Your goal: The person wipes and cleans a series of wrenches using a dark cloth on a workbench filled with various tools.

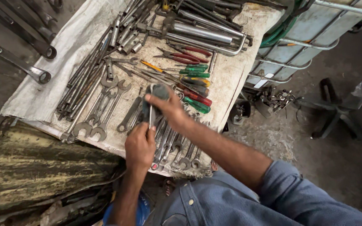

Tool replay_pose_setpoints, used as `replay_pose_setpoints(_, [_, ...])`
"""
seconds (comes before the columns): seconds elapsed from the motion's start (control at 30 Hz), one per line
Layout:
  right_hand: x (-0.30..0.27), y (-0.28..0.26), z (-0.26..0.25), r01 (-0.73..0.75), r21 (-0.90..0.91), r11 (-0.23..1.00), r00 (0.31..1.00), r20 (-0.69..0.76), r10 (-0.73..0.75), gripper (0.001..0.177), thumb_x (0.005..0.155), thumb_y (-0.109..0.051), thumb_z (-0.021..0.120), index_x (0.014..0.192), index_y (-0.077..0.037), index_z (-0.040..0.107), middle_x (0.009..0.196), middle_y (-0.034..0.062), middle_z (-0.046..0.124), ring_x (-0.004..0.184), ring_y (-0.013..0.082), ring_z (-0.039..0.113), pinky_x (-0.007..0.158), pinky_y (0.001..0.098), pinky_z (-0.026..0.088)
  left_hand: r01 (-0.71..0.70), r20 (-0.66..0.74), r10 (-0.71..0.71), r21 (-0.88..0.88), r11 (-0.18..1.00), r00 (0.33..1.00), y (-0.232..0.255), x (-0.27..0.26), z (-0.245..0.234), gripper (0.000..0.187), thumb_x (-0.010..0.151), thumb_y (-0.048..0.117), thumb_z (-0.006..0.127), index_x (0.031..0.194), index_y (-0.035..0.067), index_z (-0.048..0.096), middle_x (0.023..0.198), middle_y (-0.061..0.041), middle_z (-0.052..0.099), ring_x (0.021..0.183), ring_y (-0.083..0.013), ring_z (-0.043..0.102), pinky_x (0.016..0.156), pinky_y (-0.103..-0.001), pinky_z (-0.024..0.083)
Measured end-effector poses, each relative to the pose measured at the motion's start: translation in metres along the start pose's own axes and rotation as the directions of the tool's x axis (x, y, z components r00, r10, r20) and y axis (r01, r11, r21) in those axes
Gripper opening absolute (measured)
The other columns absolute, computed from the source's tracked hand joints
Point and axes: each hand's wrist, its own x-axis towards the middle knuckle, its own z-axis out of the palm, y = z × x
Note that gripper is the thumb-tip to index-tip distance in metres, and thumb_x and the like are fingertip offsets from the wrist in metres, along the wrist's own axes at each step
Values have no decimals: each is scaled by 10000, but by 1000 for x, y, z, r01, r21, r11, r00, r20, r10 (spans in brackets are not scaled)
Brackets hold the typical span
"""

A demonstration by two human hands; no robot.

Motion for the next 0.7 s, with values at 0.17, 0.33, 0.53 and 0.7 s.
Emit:
replay_pose_setpoints(0.17, [-25, 13, -21, -153, 523, 838, 901, 422, -99, 620, 1095, -466, 513, 1478, 11, 413, 1127, 189, 617, 1042, 269, 639, 924, 401, 586, 600, 289, -526, -412, 686, 800, -12, 13, -1, 168, 1009, 217, 635, 958, 72, 703, 689, -23, 594, 584, -128, 504, 527, -330, 385])
replay_pose_setpoints(0.33, [-22, 0, -16, -280, 502, 818, 933, 341, 110, 702, 996, -564, 556, 1478, -66, 437, 1118, 109, 618, 966, 205, 650, 875, 372, 614, 437, 192, -393, -449, 780, 899, -14, 18, 10, 178, 1004, 212, 652, 976, 51, 724, 701, 2, 593, 604, -91, 496, 530, -319, 382])
replay_pose_setpoints(0.53, [-4, -9, -10, -44, 87, 995, 983, 180, 28, 540, 902, -221, 811, 1329, 25, 590, 1110, 127, 707, 970, 205, 688, 798, 322, 595, 131, 43, -135, 77, 988, 990, 8, 22, 11, 244, 986, 223, 692, 899, -4, 667, 770, -183, 652, 726, -384, 633, 640, -504, 460])
replay_pose_setpoints(0.7, [27, -1, -2, -34, -125, 992, 936, -351, -12, 540, 806, -159, 840, 1279, -24, 617, 1066, 132, 733, 862, 187, 701, 739, 317, 598, -80, -9, 85, 253, 964, 996, 22, 22, 2, 136, 954, 148, 653, 933, 15, 667, 915, -184, 674, 855, -397, 650, 747, -485, 526])
